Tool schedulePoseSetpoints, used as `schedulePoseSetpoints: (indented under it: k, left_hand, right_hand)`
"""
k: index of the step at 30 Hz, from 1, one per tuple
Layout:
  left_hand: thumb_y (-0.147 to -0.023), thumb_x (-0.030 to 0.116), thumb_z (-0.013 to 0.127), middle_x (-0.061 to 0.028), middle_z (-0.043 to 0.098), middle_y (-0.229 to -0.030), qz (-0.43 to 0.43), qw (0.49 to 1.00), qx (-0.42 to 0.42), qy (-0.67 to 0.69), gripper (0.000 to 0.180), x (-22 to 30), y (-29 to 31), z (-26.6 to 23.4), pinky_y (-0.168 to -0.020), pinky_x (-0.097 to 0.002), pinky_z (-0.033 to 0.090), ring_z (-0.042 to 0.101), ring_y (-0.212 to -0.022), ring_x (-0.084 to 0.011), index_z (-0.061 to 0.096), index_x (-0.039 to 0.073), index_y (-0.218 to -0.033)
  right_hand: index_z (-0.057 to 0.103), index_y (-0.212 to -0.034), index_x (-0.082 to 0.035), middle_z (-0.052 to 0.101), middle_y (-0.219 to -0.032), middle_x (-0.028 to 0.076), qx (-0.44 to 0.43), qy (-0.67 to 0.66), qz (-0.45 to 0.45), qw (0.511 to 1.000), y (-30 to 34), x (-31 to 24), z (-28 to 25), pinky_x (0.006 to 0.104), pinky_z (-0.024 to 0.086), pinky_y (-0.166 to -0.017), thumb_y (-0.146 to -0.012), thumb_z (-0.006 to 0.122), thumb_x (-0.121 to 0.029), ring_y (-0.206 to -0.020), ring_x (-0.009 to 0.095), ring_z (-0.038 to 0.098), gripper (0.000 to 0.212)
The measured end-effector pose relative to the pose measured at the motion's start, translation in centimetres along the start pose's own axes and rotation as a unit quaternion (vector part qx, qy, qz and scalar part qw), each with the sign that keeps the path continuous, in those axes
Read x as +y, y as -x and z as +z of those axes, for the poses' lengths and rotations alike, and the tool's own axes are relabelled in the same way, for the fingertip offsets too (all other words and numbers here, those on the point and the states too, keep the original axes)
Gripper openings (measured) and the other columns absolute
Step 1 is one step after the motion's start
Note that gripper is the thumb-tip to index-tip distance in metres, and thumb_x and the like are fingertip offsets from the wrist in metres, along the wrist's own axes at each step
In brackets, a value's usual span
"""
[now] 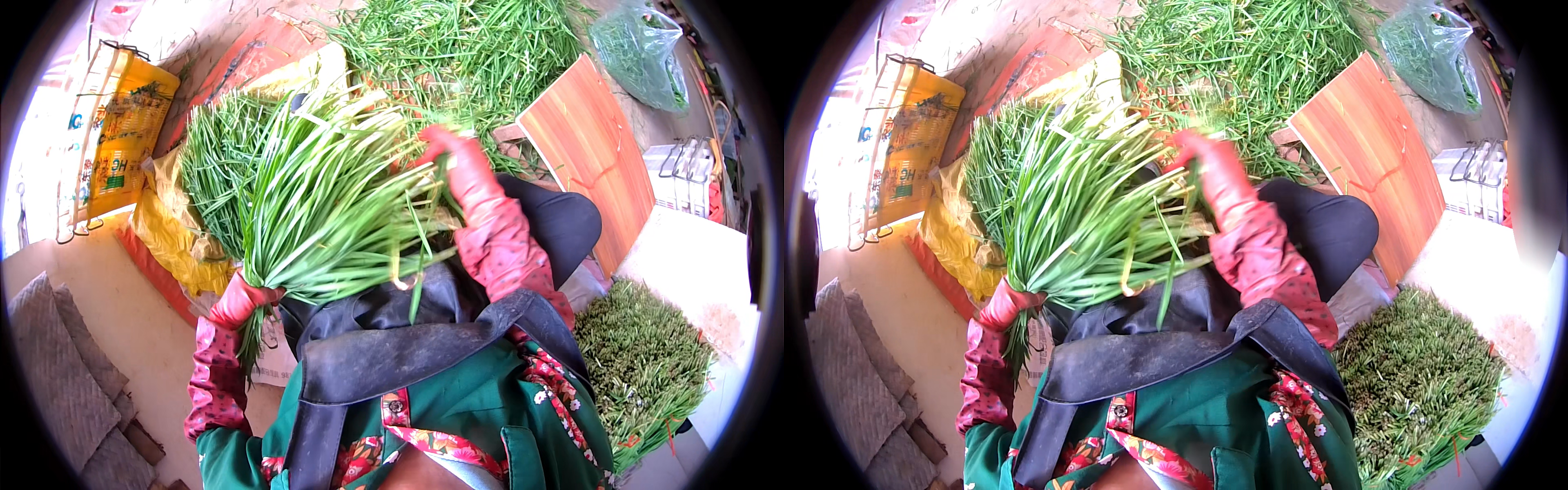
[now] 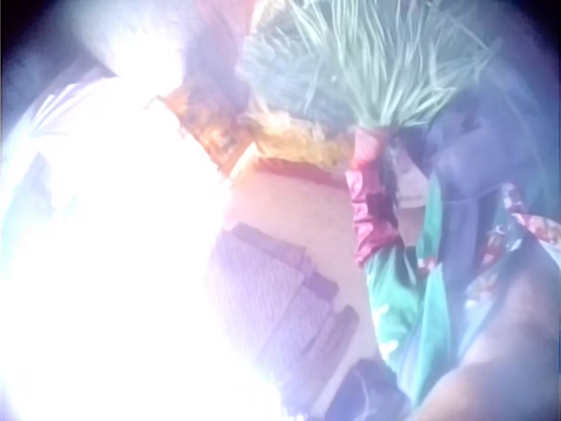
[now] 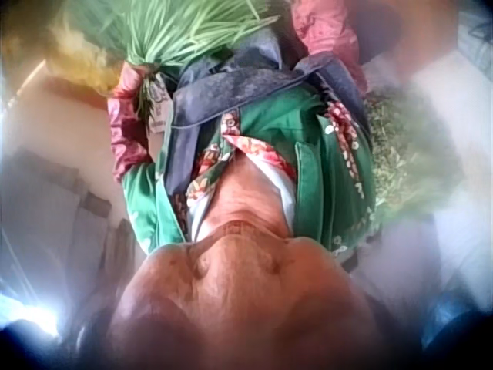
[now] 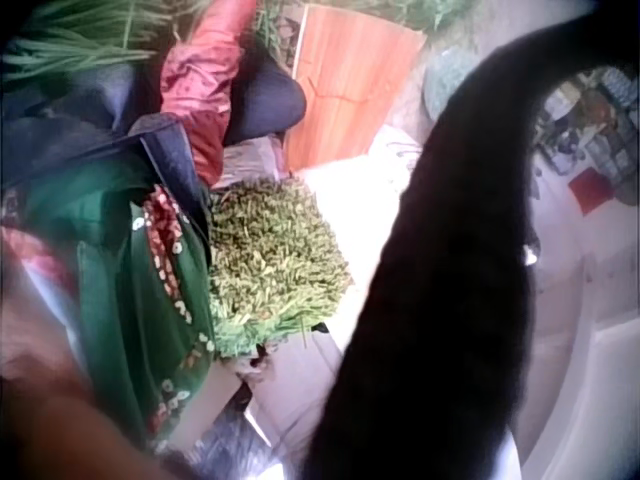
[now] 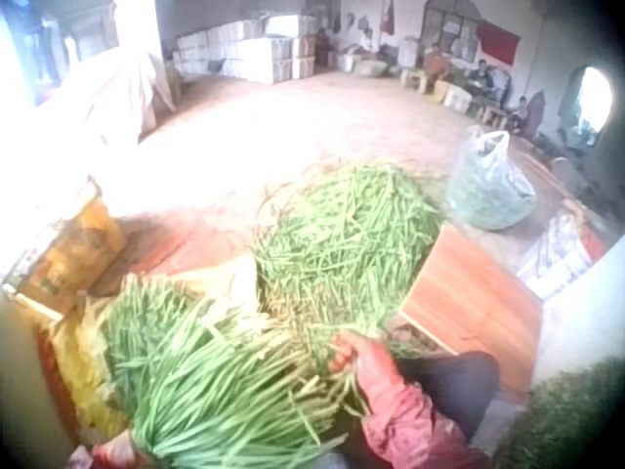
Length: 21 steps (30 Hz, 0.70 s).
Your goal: The person bundles green vegetable stalks using a red tie and places them onto a large pile, then gathers more loose stalks from a pile on the floor to continue the process.
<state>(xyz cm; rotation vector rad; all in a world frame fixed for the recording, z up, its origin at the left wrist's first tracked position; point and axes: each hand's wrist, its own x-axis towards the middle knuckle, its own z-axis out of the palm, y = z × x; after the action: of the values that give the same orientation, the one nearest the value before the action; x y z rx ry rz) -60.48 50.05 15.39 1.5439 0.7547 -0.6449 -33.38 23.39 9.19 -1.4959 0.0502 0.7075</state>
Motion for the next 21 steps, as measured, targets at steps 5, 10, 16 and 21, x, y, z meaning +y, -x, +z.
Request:
schedulePoseSetpoints:
  k: [5, 10, 16, 21]
  left_hand:
    - [-0.071, 0.003, 0.068, -0.0023, 0.058, -0.070, -0.014, 1.000, -0.008, 0.019, 0.024, -0.8, -0.1, 0.0, -0.052, -0.0275, 0.045, 0.054, -0.057, -0.0119, 0.059, 0.001, -0.094]
    - [-0.073, 0.004, 0.066, -0.0027, 0.058, -0.070, 0.032, 0.999, -0.014, -0.010, 0.024, -1.5, -0.7, -0.1, -0.052, -0.0275, 0.045, 0.055, -0.057, -0.0114, 0.059, 0.003, -0.097]
    - [-0.073, 0.008, 0.068, -0.0021, 0.058, -0.067, 0.062, 0.998, -0.021, -0.022, 0.024, 0.6, -0.4, 1.3, -0.054, -0.0274, 0.044, 0.054, -0.058, -0.0111, 0.058, 0.003, -0.095]
    - [-0.075, 0.005, 0.068, -0.0011, 0.060, -0.076, 0.076, 0.996, -0.023, -0.042, 0.028, -0.1, -0.2, 0.9, -0.056, -0.0271, 0.045, 0.053, -0.061, -0.0101, 0.059, 0.002, -0.102]
  right_hand:
    - [0.068, -0.087, -0.003, 0.050, -0.050, 0.000, -0.051, 0.093, 0.036, 0.994, 3.5, -1.0, -3.6, 0.0285, 0.045, -0.049, -0.083, 0.059, -0.027, -0.042, 0.011, 0.047, 0.026]
    - [0.061, -0.076, -0.002, 0.053, -0.053, 0.003, -0.106, 0.204, 0.166, 0.959, 5.2, 1.9, 2.0, 0.0272, 0.041, -0.042, -0.077, 0.066, -0.028, -0.043, 0.010, 0.049, 0.026]
    - [0.064, -0.085, -0.002, 0.054, -0.056, 0.002, 0.006, 0.180, 0.075, 0.981, 3.2, 3.6, -3.6, 0.0261, 0.043, -0.044, -0.081, 0.060, -0.022, -0.045, 0.011, 0.050, 0.021]
    - [0.066, -0.094, -0.006, 0.055, -0.055, 0.003, 0.008, 0.203, -0.028, 0.979, 5.1, -2.9, -1.5, 0.0269, 0.043, -0.046, -0.081, 0.063, -0.034, -0.047, 0.012, 0.052, 0.032]
